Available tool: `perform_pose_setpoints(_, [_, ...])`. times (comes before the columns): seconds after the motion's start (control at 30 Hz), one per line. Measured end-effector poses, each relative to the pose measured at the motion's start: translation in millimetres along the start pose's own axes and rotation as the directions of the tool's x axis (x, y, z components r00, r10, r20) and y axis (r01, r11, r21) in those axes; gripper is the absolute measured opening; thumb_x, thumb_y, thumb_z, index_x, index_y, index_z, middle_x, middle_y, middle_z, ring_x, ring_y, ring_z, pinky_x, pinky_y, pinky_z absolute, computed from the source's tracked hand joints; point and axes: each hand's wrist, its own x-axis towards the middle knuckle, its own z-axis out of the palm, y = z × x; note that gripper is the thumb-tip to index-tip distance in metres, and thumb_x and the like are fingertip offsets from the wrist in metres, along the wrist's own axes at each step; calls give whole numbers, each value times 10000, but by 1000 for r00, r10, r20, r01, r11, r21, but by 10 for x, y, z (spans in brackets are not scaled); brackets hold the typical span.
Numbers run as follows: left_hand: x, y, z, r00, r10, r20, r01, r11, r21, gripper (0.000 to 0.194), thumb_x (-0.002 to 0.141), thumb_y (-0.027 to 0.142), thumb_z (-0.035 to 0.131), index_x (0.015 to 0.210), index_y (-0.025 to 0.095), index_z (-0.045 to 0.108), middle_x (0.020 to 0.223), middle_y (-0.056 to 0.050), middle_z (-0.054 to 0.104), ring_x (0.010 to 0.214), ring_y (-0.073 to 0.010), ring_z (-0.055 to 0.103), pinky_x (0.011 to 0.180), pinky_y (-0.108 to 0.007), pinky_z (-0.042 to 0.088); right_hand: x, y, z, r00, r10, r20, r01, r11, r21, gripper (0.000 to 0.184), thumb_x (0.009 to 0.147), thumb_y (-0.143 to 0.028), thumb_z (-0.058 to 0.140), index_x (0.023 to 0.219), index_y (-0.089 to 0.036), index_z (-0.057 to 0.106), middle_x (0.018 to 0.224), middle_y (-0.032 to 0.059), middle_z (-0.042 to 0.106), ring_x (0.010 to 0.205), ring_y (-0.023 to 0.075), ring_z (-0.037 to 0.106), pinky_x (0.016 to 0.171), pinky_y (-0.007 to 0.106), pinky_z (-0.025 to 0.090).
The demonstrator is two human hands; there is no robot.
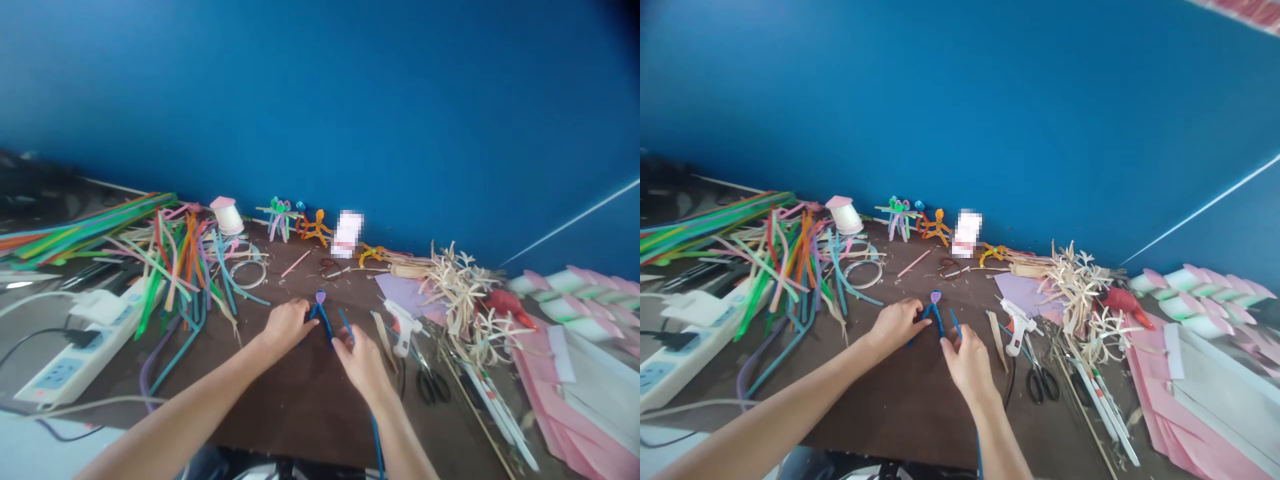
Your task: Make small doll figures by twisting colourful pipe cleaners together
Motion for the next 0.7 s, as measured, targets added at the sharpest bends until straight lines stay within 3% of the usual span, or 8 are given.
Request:
perform_pose_setpoints(0.1, [-41, 32, 56, 1000, 9, -10, -10, 994, -110, 90, 711, 275, 561, 729, 191, 589, 748, -77, 633, 708, -221, 590, 621, -288, 367, 41, -27, 184, 1000, -20, 12, 22, 972, -236, 104, 721, -219, 556, 813, -170, 563, 778, 74, 611, 634, 193, 587, 571, 268, 414])
perform_pose_setpoints(0.2, [-121, 61, 70, 996, -78, 44, 90, 889, -449, 88, 684, 245, 576, 637, 176, 549, 601, -31, 586, 616, -185, 563, 576, -271, 367, 27, -50, 204, 1000, -17, 25, 21, 985, -172, 60, 728, -161, 499, 764, -176, 545, 759, 59, 621, 648, 181, 589, 600, 259, 420])
perform_pose_setpoints(0.23, [-162, 68, 69, 988, -115, 102, 154, 787, -598, 91, 673, 242, 591, 641, 172, 542, 575, -15, 569, 594, -170, 555, 554, -257, 369, 16, -59, 178, 1000, -9, 26, 11, 994, -109, 57, 730, -166, 490, 748, -179, 542, 734, 47, 623, 653, 179, 589, 612, 258, 423])
perform_pose_setpoints(0.3, [-247, 78, 57, 954, -125, 274, 300, 445, -844, 162, 658, 244, 624, 789, 175, 559, 617, 4, 581, 594, -147, 559, 519, -227, 376, -8, -86, 102, 1000, 5, 26, -6, 999, 34, 57, 730, -194, 489, 734, -181, 544, 694, 28, 618, 655, 175, 586, 626, 256, 428])
perform_pose_setpoints(0.37, [-311, 82, 38, 913, -33, 407, 407, 136, -903, 299, 636, 238, 667, 914, 179, 574, 708, -4, 616, 611, -121, 565, 546, -213, 402, -25, -126, 29, 999, -8, 35, 3, 986, 164, 63, 722, -214, 501, 725, -178, 553, 680, 17, 613, 649, 169, 578, 629, 251, 432])
perform_pose_setpoints(0.43, [-335, 84, 26, 890, 14, 456, 456, -36, -889, 300, 636, 260, 686, 907, 159, 611, 699, -13, 622, 565, -95, 547, 549, -204, 413, -28, -169, -23, 998, -20, 57, 4, 964, 266, 71, 714, -228, 519, 714, -173, 564, 669, 8, 607, 638, 160, 566, 627, 245, 433])
perform_pose_setpoints(0.57, [-325, 104, 46, 875, -53, 481, 471, -134, -872, 210, 610, 261, 716, 760, 124, 662, 595, -17, 598, 484, -78, 506, 478, -190, 400, -21, -206, -59, 989, 10, 150, -76, 894, 441, 97, 699, -256, 573, 696, -160, 580, 624, -13, 571, 586, 122, 515, 573, 215, 408])
perform_pose_setpoints(0.7, [-352, 129, 76, 880, -111, 461, 435, -200, -878, 218, 570, 253, 743, 730, 124, 671, 527, 11, 544, 470, -63, 475, 432, -166, 364, -50, -150, -36, 913, 95, 397, -354, 668, 655, 274, 763, -428, 515, 767, -159, 561, 532, -47, 495, 377, 44, 318, 363, 161, 219])
